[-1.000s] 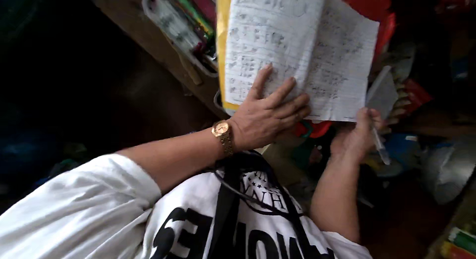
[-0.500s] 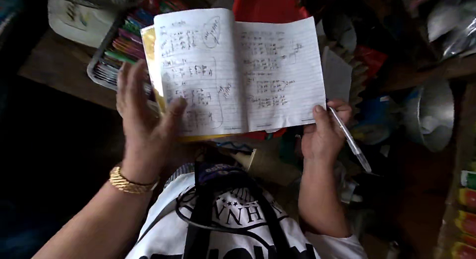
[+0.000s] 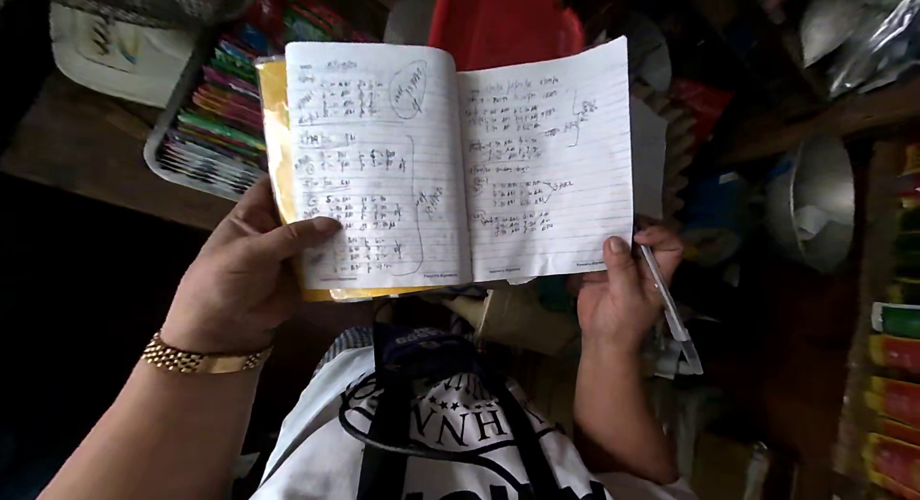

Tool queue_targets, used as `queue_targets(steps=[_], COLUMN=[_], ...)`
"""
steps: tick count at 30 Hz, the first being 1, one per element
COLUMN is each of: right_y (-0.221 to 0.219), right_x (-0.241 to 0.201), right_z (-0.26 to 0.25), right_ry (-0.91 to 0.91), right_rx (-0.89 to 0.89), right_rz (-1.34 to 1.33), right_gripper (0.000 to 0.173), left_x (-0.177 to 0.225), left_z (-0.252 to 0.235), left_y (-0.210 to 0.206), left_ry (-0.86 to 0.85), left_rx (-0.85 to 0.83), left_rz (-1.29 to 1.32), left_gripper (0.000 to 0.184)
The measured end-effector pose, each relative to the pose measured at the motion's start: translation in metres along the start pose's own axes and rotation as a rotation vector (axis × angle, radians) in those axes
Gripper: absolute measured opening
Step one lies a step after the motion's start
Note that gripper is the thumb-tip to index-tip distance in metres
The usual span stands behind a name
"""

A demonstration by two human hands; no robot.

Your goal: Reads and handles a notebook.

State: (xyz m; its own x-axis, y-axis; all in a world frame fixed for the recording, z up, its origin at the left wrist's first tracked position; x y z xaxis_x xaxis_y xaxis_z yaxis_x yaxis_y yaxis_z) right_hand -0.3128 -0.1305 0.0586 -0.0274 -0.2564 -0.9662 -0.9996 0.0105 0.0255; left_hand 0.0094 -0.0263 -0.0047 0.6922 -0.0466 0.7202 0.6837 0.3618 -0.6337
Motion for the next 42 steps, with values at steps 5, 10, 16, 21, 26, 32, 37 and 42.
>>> queue_targets(steps=[5, 10, 16, 21, 26, 32, 37, 42], right_y=[-0.001, 0.004, 0.019, 0.026, 0.088, 0.198, 0.308, 0.416], right_x=[0.0, -0.016, -0.049, -0.082, -0.093, -0.127, -0.15, -0.19], right_z=[0.01, 0.018, 0.03, 0.039, 0.032, 0.026, -0.005, -0.042], right_ry=[-0.105, -0.143, 0.196, 0.586, 0.598, 0.554, 0.329, 0.138], right_rx=[0.041, 0.092, -0.056, -0.33, -0.315, -0.178, 0.077, 0.28], right_rz=[-0.065, -0.177, 0.138, 0.479, 0.771, 1.067, 1.025, 0.923], right_gripper=[0.022, 0.023, 0.013, 0.006, 0.037, 0.016, 0.008, 0.013], left_x=[0.011, 0.02, 0.007, -0.043, -0.1, -0.171, -0.225, -0.266], left_z=[0.011, 0.019, 0.036, 0.035, 0.034, 0.045, 0.034, 0.013], left_y=[0.001, -0.018, -0.101, -0.186, -0.271, -0.375, -0.419, -0.362], left_ry=[-0.088, -0.2, -0.15, -0.11, -0.237, -0.117, -0.065, -0.615], left_rx=[-0.049, -0.181, -0.363, -0.46, -0.516, -0.733, -0.998, -0.917], left_rz=[-0.064, -0.121, -0.135, -0.034, -0.035, 0.073, -0.242, -0.878], left_gripper=[0.06, 0.06, 0.077, 0.089, 0.082, 0.088, 0.082, 0.041])
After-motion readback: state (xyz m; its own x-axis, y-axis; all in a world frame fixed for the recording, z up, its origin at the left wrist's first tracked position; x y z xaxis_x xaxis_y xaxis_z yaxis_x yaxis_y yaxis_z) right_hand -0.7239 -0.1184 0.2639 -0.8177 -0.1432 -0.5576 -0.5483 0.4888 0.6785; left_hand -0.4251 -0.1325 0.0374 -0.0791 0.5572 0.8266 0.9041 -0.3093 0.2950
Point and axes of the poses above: each hand's wrist, its own z-axis away from the middle knuckle, its own y-axis out of the back of the hand, x = y × z, the point moved 2 cm from there along -z, towards the middle knuckle, and after that the axes turned 10 degrees about z, right-handed, at the moved point
